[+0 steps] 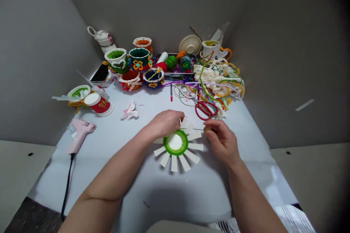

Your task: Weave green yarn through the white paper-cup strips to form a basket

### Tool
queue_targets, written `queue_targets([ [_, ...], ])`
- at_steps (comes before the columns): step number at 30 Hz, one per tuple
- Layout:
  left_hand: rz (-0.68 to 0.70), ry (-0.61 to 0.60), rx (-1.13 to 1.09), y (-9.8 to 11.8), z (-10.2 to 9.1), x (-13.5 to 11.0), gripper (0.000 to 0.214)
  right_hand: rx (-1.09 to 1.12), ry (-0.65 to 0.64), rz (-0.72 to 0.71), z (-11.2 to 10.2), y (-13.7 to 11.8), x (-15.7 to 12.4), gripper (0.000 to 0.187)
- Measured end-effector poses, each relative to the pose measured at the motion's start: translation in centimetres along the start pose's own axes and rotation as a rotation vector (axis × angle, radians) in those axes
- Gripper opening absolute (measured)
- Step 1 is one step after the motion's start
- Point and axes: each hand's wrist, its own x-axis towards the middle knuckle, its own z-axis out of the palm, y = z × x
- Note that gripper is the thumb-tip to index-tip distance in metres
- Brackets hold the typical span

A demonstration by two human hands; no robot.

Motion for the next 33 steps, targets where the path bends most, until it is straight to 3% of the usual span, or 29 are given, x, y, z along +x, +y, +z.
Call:
queue_targets([
  [4,-0.025,0.030,-0.035,-0.4,-0.3,0.0,0.022,0.008,-0.034,-0.044,0.3,0.1,-0.4,0.016],
  [7,-0.051,0.088,-0.119,-1.1,-0.7,-0.2,0.016,0.005,-0.078,0.078,0.2,0.0,0.0,0.018],
  [12,-0.114,0.174,-0.211,-1.7,-0.7,-0.1,0.010,-0.084,-0.305,0.216,0.3,-0.8,0.7,0.038],
  [15,-0.127,0.177,-0.225,-1.7,-0.2,0.2,0.012,-0.056,-0.334,0.300,0.6,-1.1,1.0,0.040],
  [20,-0.121,0.069,-0.254,-2.0,-0.5,0.1,0.020,0.042,-0.310,0.412,0.8,-0.9,1.1,0.039],
  [23,-0.063,-0.064,-0.287,-1.9,-1.3,-0.4,0.038,0.078,-0.376,0.422,0.6,-0.9,1.0,0.039],
  [26,0.001,-0.107,-0.310,-1.4,-1.7,-0.7,0.049,0.089,-0.452,0.396,0.5,-1.0,1.0,0.038],
  [33,0.156,-0.185,-0.304,0.2,-0.3,0.1,0.043,0.084,-0.524,0.357,0.5,-1.0,0.9,0.036],
])
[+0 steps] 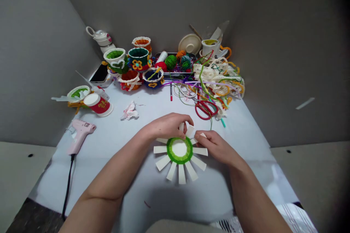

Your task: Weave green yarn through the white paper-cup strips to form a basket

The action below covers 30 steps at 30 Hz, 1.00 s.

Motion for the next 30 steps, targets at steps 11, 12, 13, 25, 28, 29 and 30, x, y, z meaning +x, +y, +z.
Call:
queue_targets([
  [11,-0.089,0.167,0.080,-0.7,-0.5,-0.2,0.036,-0.006,0.227,-0.021,-0.6,0.4,0.4,0.033],
  [12,-0.111,0.179,0.103,-0.8,-0.6,-0.3,0.036,-0.006,0.252,-0.018,-0.7,0.4,0.4,0.034],
  [13,-0.132,0.189,0.123,-0.8,-0.7,-0.4,0.036,-0.005,0.281,-0.016,-0.8,0.4,0.4,0.034],
  [25,-0.201,0.226,0.171,-1.2,0.0,0.1,0.029,-0.211,0.561,-0.421,0.3,1.0,-0.7,0.015],
  [28,-0.219,0.237,0.164,-1.4,-0.2,0.1,0.027,-0.252,0.531,-0.458,0.3,0.9,-0.7,0.014],
  [29,-0.224,0.247,0.161,-1.5,-0.4,0.0,0.026,-0.250,0.523,-0.442,0.2,0.9,-0.7,0.012],
  [30,-0.229,0.259,0.156,-1.6,-0.5,0.0,0.026,-0.246,0.515,-0.408,0.1,0.8,-0.5,0.010],
])
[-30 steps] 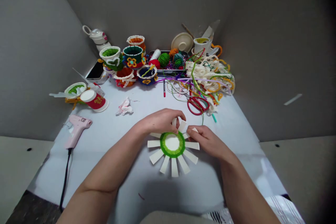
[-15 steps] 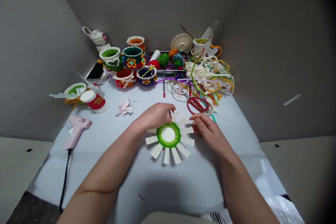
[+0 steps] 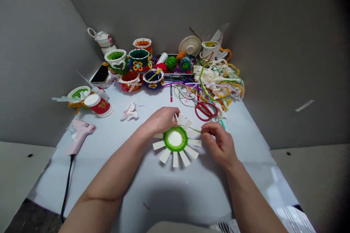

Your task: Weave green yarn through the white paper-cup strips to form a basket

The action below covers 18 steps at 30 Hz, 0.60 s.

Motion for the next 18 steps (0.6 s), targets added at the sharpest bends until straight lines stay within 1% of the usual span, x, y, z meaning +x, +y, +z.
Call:
queue_targets([
  [1,-0.008,0.014,-0.008,-0.1,-0.1,0.0,0.024,-0.009,-0.022,0.044,0.0,0.0,0.2,0.012],
  [4,-0.042,0.045,-0.048,-0.5,-0.4,0.1,0.017,-0.043,-0.151,0.197,0.0,0.0,0.7,0.032],
  [6,-0.062,0.033,-0.079,-0.8,-0.5,0.1,0.013,-0.025,-0.242,0.278,0.1,0.1,1.0,0.040],
  [8,-0.076,-0.002,-0.098,-0.9,-0.5,0.2,0.013,0.020,-0.306,0.342,0.3,0.1,1.1,0.043],
  [12,-0.090,-0.066,-0.067,-0.9,-0.7,0.2,0.014,0.110,-0.344,0.415,0.5,0.1,1.0,0.040],
  [15,-0.068,-0.108,-0.022,-0.7,-1.3,0.0,0.015,0.123,-0.335,0.430,0.7,0.1,1.0,0.036],
  [18,-0.047,-0.171,-0.014,-0.6,-1.9,-0.4,0.023,0.145,-0.333,0.439,0.9,0.1,1.0,0.034],
])
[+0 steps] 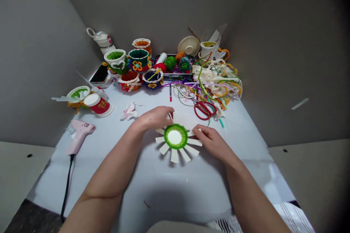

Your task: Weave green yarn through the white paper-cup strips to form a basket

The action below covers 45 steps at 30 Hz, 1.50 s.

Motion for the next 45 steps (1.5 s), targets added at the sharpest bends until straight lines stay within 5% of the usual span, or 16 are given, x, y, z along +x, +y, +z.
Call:
queue_targets([
  [9,0.207,0.042,-0.057,0.8,0.9,-0.2,0.044,-0.022,-0.047,-0.048,0.3,-0.5,-0.3,0.033],
  [27,0.104,0.170,-0.023,-0.7,1.0,0.6,0.019,-0.019,0.143,-0.048,-1.4,0.3,0.3,0.026],
  [37,0.027,0.222,-0.050,-1.4,1.0,0.9,0.013,-0.114,0.227,-0.240,-1.0,-0.2,-0.5,0.020],
  [45,-0.064,0.231,-0.223,-1.7,0.7,1.1,0.010,-0.308,0.052,-0.165,-0.7,0.9,0.3,0.018],
])
